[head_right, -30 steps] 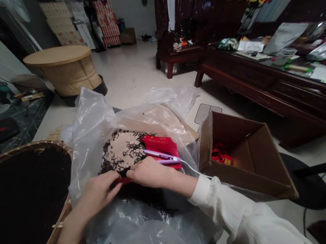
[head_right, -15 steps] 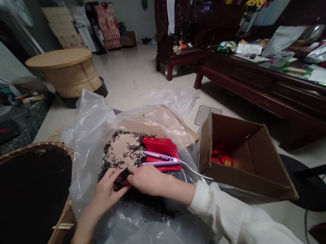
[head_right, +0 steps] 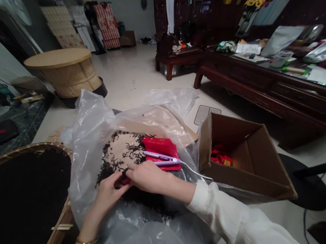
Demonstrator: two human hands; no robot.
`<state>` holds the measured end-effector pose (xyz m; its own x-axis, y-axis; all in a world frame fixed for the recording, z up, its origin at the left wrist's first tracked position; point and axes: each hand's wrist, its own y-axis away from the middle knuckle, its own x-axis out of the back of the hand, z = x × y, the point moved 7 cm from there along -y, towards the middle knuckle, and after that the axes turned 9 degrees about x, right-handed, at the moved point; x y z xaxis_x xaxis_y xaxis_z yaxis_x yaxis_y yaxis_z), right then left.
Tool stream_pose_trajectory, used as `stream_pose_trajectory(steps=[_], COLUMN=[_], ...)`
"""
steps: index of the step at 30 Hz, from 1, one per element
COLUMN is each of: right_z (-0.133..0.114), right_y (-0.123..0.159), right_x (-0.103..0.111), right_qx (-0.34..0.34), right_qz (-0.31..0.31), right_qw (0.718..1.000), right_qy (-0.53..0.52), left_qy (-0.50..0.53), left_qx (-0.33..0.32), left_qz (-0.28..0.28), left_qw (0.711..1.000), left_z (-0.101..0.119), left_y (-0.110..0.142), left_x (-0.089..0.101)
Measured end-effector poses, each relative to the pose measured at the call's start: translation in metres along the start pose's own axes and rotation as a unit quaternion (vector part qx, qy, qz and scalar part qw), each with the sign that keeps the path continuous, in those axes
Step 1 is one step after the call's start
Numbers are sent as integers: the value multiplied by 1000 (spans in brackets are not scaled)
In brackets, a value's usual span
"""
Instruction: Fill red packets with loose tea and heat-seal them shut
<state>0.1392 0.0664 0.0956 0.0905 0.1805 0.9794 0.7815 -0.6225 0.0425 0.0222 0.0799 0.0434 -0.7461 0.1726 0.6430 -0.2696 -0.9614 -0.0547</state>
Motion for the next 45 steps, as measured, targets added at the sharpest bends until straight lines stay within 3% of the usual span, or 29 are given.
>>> stream_pose_trajectory(steps=[2, 9, 12, 14, 17, 19, 24, 27, 29, 35, 40, 43, 45], right_z=[-1, 0, 1, 6, 24, 36, 48, 49, 48, 48, 48, 48, 47], right_y=[1, 1, 7, 14, 29, 34, 29, 24, 22, 22, 23, 25, 25], right_x=[1, -2, 3, 9, 13, 6, -21, -27, -28, -30, -30, -36, -42], right_qx=[11, 17, 48, 61, 7, -46, -118, -131, -133, -143, -141, -163, -172], right_qz=[13, -29, 22, 99, 243, 291, 308, 313, 300, 274, 274, 276, 275], right_qw=[1000, 998, 995, 985, 949, 918, 831, 774, 755, 749, 758, 753, 744], right_qy=[-26, -57, -89, -127, -199, -265, -448, -534, -568, -586, -575, -575, -584], left_qy=[18, 98, 136, 164, 208, 227, 239, 259, 255, 274, 285, 387, 458], left_qx=[9, 33, 80, 109, 130, 133, 143, 139, 125, 141, 162, 220, 256], left_qz=[4, -3, 24, 45, 52, 47, 65, 35, 6, -27, -4, -11, -49], left_qw=[1000, 995, 987, 979, 968, 964, 958, 955, 959, 951, 945, 895, 850], left_z=[-2, -7, -13, -15, -11, -7, 0, 7, 16, 23, 18, 13, 13], left_y=[0, -1, -1, -1, -1, -1, -1, -1, -1, 2, 6, 13, 18], left_x=[0, -2, 2, 4, 5, 5, 7, 6, 5, -1, -9, -23, -38])
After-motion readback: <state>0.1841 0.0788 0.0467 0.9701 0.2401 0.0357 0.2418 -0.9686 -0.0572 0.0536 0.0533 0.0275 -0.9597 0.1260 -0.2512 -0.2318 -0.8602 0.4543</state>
